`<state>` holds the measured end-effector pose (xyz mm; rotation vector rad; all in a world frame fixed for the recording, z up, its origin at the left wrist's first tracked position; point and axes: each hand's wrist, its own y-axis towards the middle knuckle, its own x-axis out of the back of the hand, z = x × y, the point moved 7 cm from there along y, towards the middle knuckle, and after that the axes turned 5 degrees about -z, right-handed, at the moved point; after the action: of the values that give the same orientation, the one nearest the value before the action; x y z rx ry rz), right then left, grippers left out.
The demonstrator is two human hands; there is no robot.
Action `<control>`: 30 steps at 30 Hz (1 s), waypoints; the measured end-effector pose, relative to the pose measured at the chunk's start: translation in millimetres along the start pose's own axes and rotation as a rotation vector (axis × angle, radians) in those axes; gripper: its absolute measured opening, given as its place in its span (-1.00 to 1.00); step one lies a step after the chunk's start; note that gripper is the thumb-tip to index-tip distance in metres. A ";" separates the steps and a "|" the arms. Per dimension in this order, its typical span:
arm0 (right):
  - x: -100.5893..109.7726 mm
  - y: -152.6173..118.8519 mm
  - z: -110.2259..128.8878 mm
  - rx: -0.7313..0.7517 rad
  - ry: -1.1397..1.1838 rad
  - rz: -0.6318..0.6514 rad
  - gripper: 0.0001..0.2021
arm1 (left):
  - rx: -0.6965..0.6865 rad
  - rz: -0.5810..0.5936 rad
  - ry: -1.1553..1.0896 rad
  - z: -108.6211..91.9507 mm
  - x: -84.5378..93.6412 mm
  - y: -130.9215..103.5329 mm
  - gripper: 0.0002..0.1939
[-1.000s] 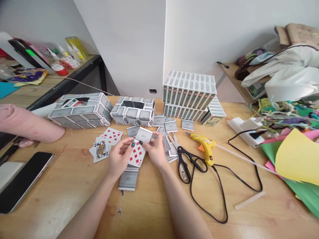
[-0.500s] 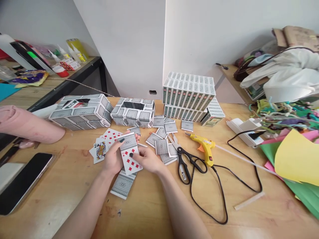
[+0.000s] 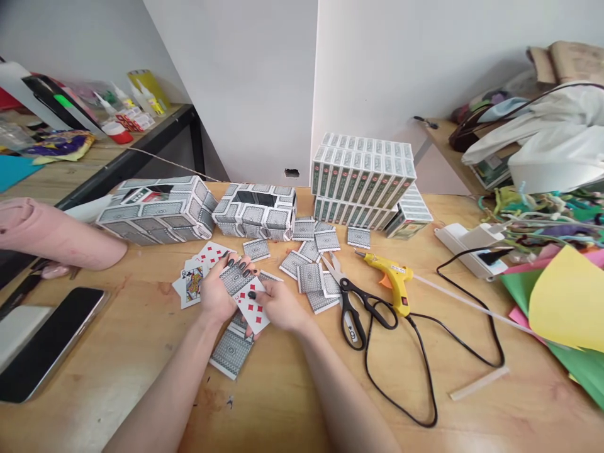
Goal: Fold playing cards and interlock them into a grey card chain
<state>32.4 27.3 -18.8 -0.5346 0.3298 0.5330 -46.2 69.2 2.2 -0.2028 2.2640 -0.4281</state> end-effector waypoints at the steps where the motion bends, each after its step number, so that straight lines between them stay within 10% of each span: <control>1: 0.1 0.0 -0.2 -0.002 0.003 -0.001 -0.80 | 0.008 0.004 0.005 1.1 -0.4 -0.4 -0.79; 9: 6.3 0.8 2.8 0.021 0.034 -0.032 -0.72 | 0.057 0.034 0.072 12.4 -6.5 -4.8 -0.77; 18: 2.6 -2.0 1.3 0.019 0.069 0.100 -0.66 | -0.119 -0.201 -0.096 -13.5 21.4 6.0 -0.87; 30: 2.8 3.4 3.4 0.086 0.090 0.055 -0.78 | -0.188 -0.025 0.009 1.9 -3.3 -4.0 -0.72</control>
<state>33.3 32.8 -18.6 -0.4681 0.4522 0.5463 -42.6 65.9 4.9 -0.3262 2.3129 -0.2291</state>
